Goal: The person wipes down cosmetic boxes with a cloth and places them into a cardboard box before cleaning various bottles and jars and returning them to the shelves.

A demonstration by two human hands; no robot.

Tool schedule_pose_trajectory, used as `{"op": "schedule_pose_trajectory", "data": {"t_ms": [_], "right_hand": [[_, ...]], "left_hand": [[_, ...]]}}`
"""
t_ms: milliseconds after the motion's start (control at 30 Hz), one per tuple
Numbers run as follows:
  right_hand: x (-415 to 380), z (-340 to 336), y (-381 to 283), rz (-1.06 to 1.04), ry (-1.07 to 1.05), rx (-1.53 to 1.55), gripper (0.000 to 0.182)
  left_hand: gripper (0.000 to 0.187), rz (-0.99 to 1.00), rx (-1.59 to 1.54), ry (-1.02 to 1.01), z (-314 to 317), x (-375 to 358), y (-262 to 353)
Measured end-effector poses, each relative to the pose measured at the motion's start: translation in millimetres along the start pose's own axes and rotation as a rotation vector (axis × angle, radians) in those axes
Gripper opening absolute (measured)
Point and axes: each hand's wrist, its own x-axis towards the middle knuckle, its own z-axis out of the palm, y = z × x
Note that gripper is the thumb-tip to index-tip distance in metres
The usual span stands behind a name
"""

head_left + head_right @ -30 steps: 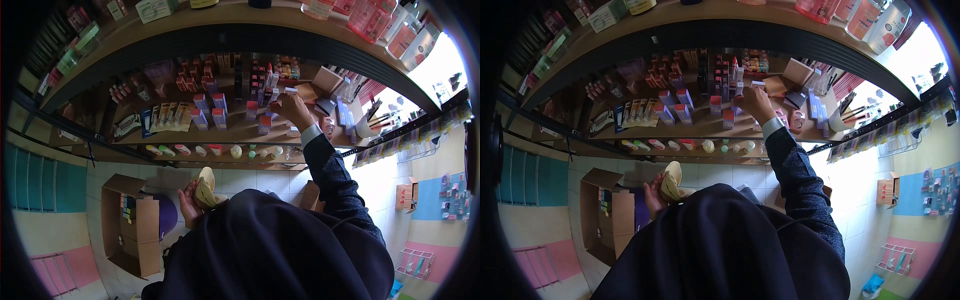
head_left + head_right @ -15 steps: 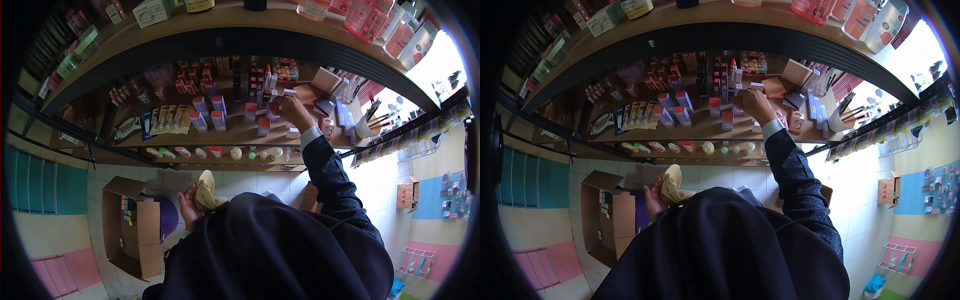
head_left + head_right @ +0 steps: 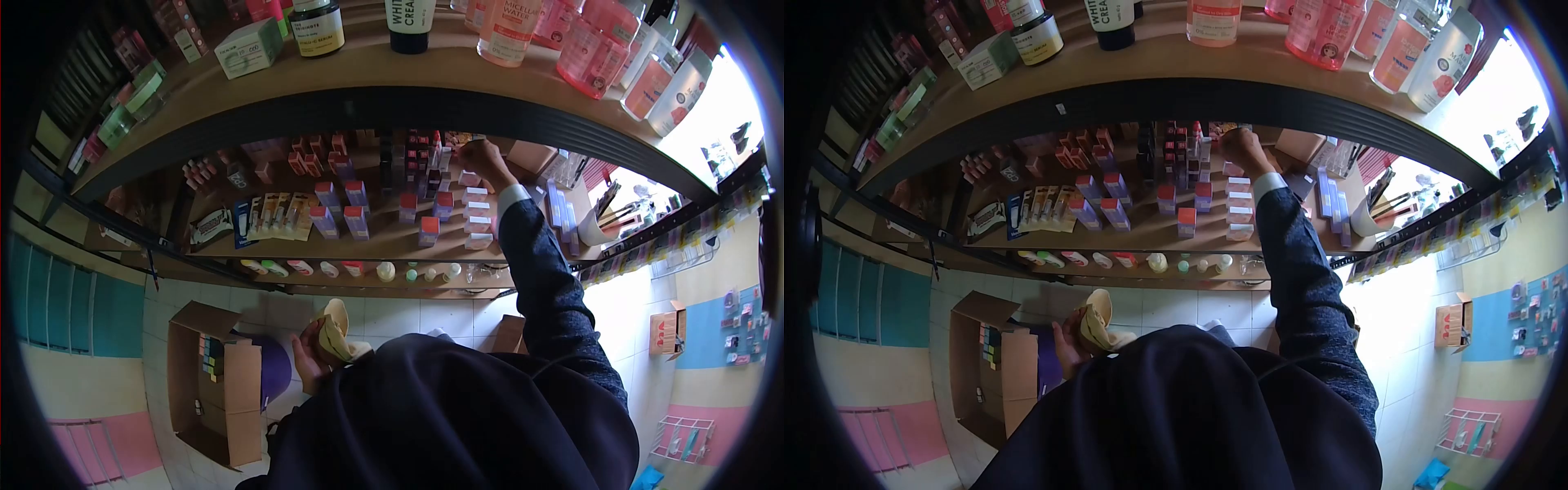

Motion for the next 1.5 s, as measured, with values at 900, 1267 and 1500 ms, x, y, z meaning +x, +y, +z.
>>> {"op": "schedule_pose_trajectory", "data": {"t_ms": [900, 1267, 1500], "right_hand": [[-4.7, 9.8, 47.5, 0.185, -0.478, 0.433, 0.021], [20.8, 25.2, 61.4, 0.227, -0.440, 0.198, 0.021], [49.3, 61.7, 88.8, 0.277, -0.480, 0.046, 0.021]], "left_hand": [[0.032, 0.174, 0.527, 0.235, 41.8, -12.8, 10.8], [0.024, 0.068, 0.196, 0.332, 34.3, -16.2, 8.0], [0.023, 0.114, 0.167, 0.364, 21.8, -19.6, 2.5]]}}
